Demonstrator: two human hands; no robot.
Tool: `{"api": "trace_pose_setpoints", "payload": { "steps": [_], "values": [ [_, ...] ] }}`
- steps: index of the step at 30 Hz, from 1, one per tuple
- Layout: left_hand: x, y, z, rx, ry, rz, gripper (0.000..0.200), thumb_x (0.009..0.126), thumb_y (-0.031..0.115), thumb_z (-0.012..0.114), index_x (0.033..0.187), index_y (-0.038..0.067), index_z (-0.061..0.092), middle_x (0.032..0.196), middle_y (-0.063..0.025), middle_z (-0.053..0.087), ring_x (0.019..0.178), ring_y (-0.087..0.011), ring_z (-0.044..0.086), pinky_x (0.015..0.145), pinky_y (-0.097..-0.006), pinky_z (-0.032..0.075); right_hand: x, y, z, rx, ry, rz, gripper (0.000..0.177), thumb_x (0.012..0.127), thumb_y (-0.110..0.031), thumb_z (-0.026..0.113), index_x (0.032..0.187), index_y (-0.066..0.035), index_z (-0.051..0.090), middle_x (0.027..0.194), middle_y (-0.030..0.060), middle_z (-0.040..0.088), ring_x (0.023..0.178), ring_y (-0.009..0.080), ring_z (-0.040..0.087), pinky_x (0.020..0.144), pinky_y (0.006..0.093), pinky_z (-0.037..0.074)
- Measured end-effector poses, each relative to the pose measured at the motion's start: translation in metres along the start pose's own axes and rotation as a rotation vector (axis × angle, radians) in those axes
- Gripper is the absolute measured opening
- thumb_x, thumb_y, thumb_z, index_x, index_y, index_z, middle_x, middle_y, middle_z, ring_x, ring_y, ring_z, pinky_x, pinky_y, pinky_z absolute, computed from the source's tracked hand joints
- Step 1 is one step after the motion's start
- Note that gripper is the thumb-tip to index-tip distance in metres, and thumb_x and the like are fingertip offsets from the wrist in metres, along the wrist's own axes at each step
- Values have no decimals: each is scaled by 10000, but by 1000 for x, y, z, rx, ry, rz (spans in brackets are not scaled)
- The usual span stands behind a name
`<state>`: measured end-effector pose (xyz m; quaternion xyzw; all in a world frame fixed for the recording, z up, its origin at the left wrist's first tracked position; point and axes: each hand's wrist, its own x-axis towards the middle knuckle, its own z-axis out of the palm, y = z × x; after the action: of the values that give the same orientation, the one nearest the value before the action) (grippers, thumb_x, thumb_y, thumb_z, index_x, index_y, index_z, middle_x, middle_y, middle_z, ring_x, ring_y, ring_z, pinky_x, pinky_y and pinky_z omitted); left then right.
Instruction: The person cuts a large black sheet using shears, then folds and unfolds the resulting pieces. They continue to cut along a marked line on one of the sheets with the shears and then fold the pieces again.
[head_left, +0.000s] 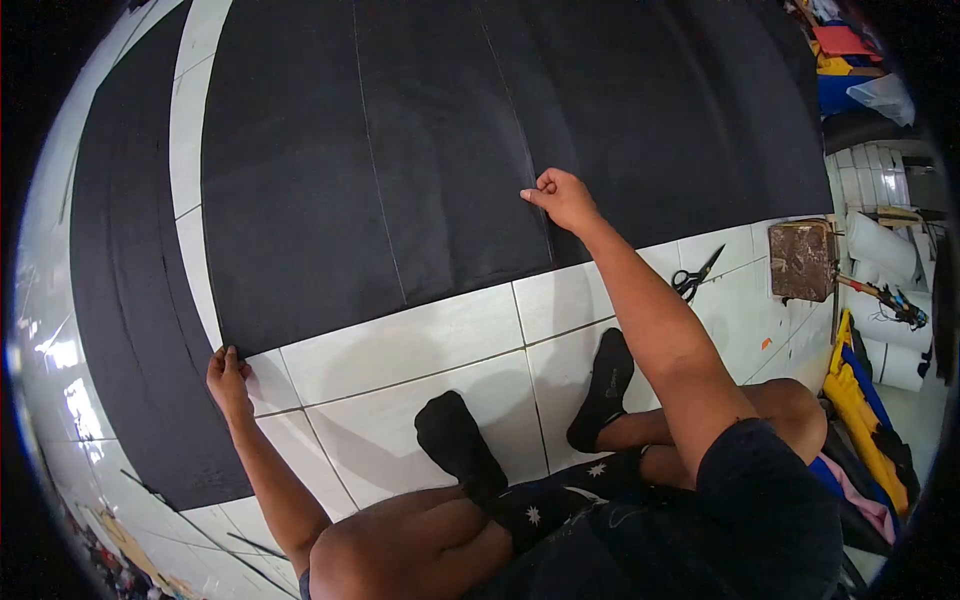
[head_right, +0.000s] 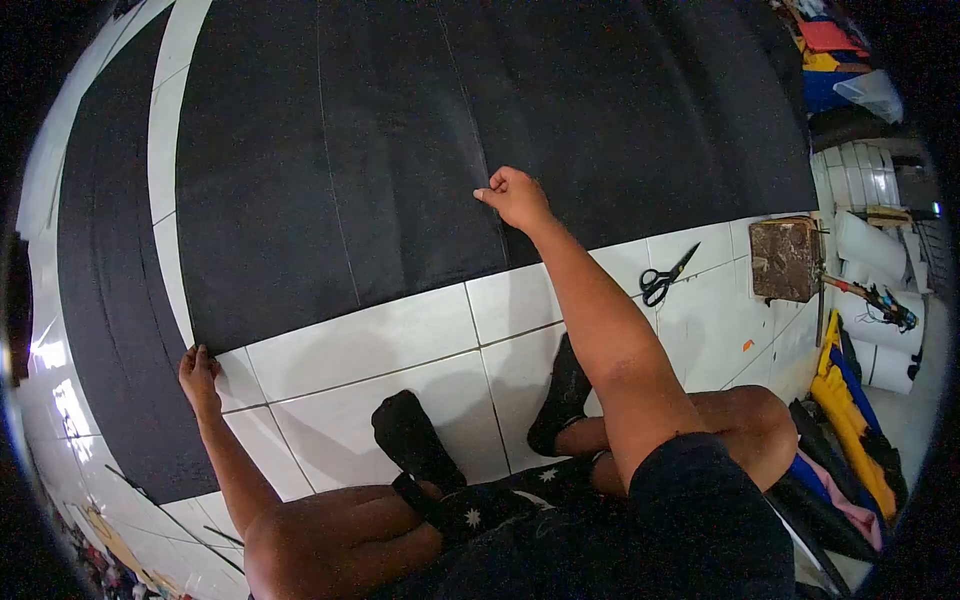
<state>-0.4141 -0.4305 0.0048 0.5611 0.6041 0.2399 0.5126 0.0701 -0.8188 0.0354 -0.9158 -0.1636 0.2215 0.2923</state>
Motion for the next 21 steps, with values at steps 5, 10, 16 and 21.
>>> {"api": "trace_pose_setpoints", "payload": {
  "steps": [5,10,16,21],
  "values": [
    [-3,-5,8,31,59,121,263,947,107,640,1173,-27,643,701,26,521,583,-59,454,521,-225,389,-5,4,2,36,33,-1,323,775,-285,827,823,-55,605,684,2,590,633,99,518,603,280,434],
    [-1,-17,7,20,77,118,307,949,108,637,1233,-8,645,706,25,531,583,-51,446,516,-228,380,-11,1,3,-13,39,2,336,779,-300,821,891,-37,645,763,73,670,692,180,626,666,330,487],
    [-2,-14,7,98,83,186,327,949,111,630,1254,-8,637,693,18,547,584,-50,464,515,-221,370,-16,-4,5,68,104,-23,325,777,-277,825,810,-45,600,667,2,581,616,104,513,593,286,434],
    [-12,-8,13,142,83,214,319,947,96,618,1247,-12,640,684,10,546,580,-54,465,526,-230,378,-20,-3,4,27,102,-26,337,786,-278,817,839,-21,606,702,35,598,647,136,535,616,305,446]
  ]
}}
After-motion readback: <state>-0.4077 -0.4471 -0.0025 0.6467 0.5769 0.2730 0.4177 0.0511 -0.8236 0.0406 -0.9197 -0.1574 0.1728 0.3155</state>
